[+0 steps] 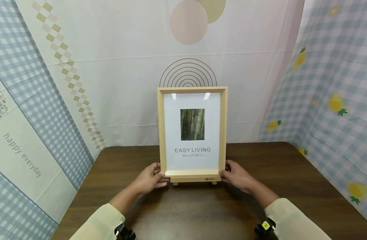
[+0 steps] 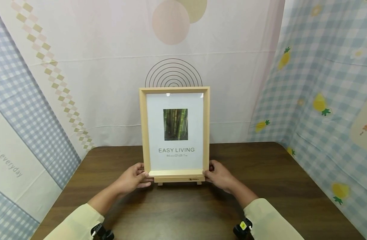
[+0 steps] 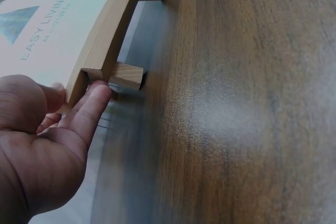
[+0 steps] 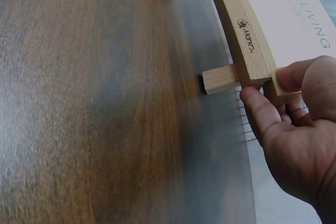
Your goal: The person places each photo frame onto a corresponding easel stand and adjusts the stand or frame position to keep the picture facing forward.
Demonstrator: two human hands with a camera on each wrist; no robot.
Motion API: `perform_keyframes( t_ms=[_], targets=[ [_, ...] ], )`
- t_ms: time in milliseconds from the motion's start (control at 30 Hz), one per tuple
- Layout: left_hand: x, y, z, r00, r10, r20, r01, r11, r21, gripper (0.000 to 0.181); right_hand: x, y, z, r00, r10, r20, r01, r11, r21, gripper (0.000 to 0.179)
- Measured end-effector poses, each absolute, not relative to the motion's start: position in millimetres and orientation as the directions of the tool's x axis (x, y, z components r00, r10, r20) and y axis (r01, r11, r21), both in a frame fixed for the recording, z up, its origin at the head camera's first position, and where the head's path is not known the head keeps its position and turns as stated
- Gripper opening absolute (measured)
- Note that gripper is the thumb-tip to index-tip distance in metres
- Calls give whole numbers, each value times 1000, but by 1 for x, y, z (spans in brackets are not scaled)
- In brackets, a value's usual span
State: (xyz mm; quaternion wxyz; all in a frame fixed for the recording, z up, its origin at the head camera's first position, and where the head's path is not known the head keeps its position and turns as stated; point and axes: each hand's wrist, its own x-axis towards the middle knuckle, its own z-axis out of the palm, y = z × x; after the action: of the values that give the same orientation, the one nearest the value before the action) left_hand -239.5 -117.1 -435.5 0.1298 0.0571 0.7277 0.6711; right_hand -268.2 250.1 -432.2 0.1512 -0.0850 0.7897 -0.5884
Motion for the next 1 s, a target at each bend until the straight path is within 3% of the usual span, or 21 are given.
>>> perform_keyframes(
  t_ms=[567,767,1000],
  targets=[
    [-238,-118,-433,-968,236,-88,-62,115,991,39,-263,246,-430,-961,-266,-76,-6,295,-955,42],
    [-234,-121,-432,-980,200,-5,62,327,943,49,-257,246,-434,-968,-250,-20,-68,338,-939,41],
    [-227,-137,-415,-974,180,140,220,582,783,51,-251,261,-425,-969,-214,119,-217,524,-823,59]
  ],
)
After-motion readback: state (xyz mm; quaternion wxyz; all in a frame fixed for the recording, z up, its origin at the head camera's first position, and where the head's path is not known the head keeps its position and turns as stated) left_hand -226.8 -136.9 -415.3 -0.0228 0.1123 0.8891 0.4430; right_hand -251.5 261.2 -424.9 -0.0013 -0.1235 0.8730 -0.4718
